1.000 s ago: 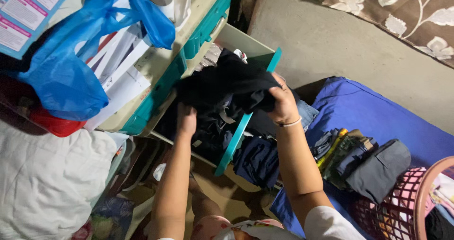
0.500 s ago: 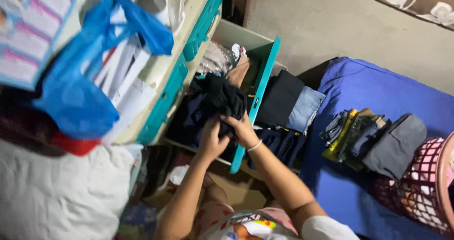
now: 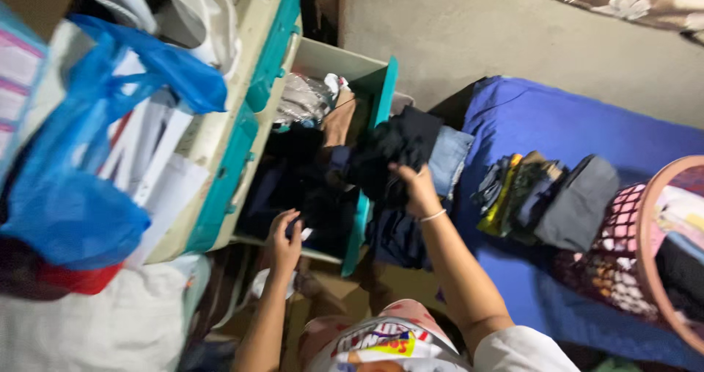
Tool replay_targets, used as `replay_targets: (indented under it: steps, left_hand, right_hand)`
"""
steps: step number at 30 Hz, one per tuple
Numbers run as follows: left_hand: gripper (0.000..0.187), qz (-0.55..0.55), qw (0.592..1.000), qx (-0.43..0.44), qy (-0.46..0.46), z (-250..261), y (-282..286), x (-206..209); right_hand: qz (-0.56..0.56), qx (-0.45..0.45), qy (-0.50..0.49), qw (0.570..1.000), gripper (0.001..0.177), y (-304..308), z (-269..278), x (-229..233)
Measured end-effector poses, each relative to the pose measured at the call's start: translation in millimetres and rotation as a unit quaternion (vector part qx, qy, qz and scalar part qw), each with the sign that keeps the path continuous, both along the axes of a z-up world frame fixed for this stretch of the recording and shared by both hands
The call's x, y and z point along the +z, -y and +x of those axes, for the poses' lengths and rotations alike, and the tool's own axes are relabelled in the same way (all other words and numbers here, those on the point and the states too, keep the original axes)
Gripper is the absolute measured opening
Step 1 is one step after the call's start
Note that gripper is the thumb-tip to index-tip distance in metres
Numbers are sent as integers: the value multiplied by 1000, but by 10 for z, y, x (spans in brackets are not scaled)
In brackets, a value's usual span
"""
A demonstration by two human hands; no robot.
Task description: The person folds several pieces of clothing on a blue surface, then places them into a pink laundry basket. They also open a drawer and place folded clothes inside.
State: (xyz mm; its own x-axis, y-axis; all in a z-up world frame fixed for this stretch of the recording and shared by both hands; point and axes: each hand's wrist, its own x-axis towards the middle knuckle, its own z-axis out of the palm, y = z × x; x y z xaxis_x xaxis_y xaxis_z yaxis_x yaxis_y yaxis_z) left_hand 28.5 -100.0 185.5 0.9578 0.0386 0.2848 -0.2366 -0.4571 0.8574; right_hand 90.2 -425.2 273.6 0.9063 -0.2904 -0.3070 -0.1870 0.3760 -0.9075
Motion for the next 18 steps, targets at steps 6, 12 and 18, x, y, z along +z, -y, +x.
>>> replay_targets:
  steps: [6,12,18]
  left_hand:
    - [19,101,994,28,-18,-104,251,-254]
    - [18,205,973,108,-12,-45,415,-281]
    - [19,180,975,130,-26,-29,430,-292]
  right_hand:
    - [-150,-60,38,986,43,1504,494,120]
    - [-383,-197,130,893,48,3280,909,10]
    - [-666,-144,-253,687,42,3784,1061,33]
